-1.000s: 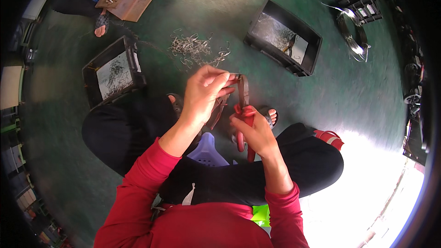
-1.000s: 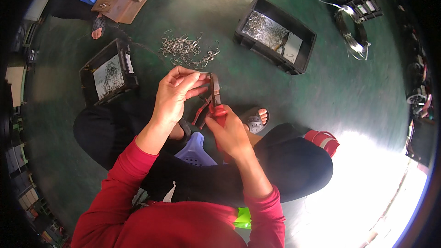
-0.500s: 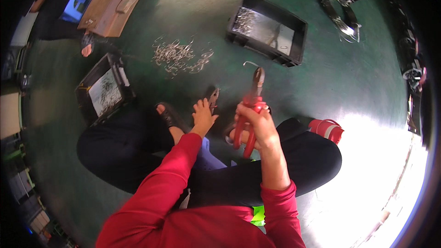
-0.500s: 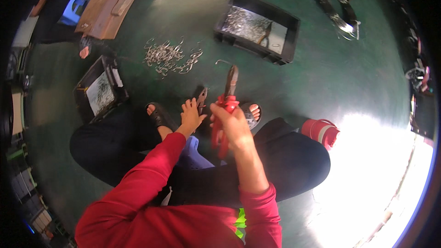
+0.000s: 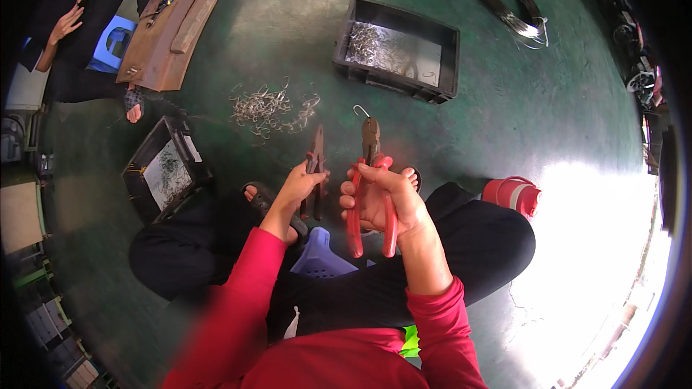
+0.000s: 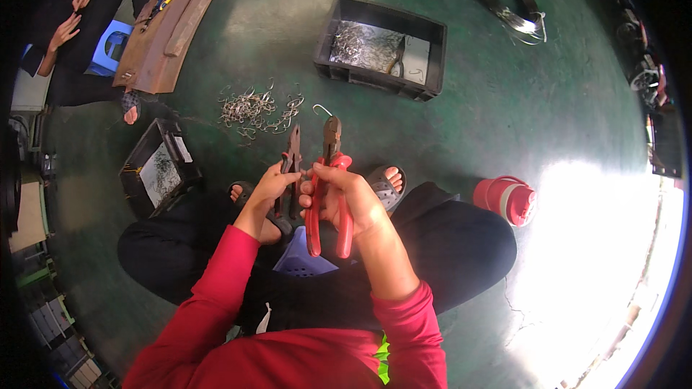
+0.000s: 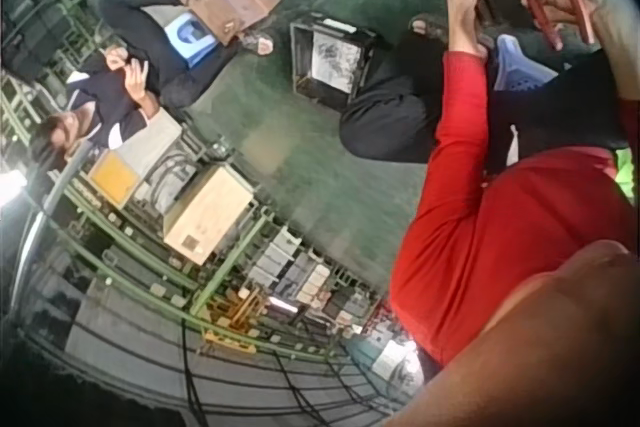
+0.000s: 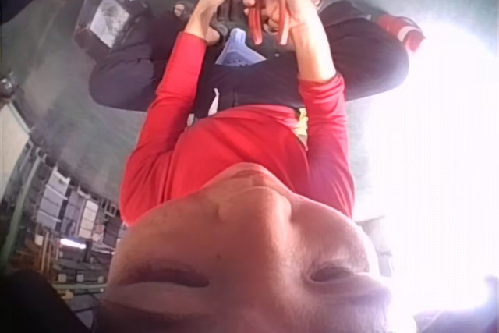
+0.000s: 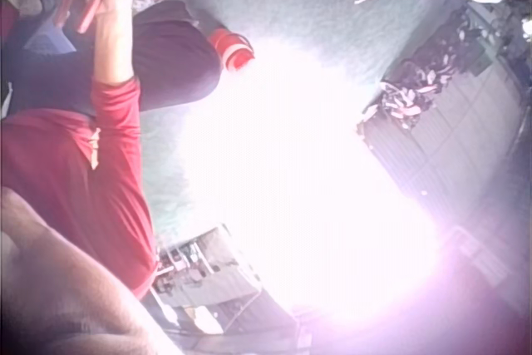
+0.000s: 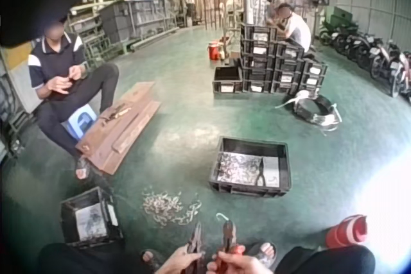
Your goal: The person sits on a low stool and repeatedly picks up short metal wire pieces from a pile on the floor, bends each into a hook shape using red-handled pliers, and places the finished hooks into a black plastic bin. Another person works nearby on a separate task.
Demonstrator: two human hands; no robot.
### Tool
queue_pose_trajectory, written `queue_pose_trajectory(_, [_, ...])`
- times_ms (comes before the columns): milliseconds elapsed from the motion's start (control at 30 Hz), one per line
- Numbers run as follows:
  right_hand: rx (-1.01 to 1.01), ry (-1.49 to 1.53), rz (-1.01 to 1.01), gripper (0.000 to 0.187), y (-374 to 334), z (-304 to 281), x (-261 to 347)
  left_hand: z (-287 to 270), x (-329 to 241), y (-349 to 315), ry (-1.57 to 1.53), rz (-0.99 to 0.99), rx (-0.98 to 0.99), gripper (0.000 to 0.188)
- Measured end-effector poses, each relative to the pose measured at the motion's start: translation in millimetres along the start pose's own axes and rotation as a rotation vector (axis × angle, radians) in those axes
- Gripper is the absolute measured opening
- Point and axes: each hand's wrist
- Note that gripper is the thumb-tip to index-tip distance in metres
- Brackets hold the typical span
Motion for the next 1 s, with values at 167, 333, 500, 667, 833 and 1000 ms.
queue_pose_trajectory(167, [-0.214, -0.548, -0.254, 0.025, 7.0, 0.0, -9.5, 12.1, -65.5, -60.9, 0.070, 0.127, -0.010, 0.037])
queue_pose_trajectory(333, [-0.271, -0.725, -0.319, 0.027, 9.6, 1.2, -13.9, 18.1, -85.3, -96.5, 0.331, 0.277, -0.025, 0.037])
queue_pose_trajectory(500, [-0.285, -0.773, -0.355, 0.026, 10.3, 1.3, -18.7, 21.2, -90.2, -109.5, 0.589, 0.338, -0.121, 0.042])
queue_pose_trajectory(667, [-0.287, -0.832, -0.355, 0.025, 15.4, -5.3, -23.1, 22.9, -92.3, -113.4, 0.613, 0.402, -0.169, 0.050])
queue_pose_trajectory(833, [-0.270, -0.874, -0.411, 0.045, 16.9, -8.6, -25.9, 24.1, -93.9, -116.6, 0.608, 0.378, -0.178, 0.051])
queue_pose_trajectory(1000, [-0.300, -0.884, -0.385, 0.032, 15.1, -7.8, -26.9, 25.1, -90.1, -113.9, 0.591, 0.426, -0.189, 0.051])
Point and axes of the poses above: each hand's wrist, its own y-axis towards the middle knuckle, its own z-axis out of the palm, x = y × z, and after that the axes turned 11 degrees about y, right-handed
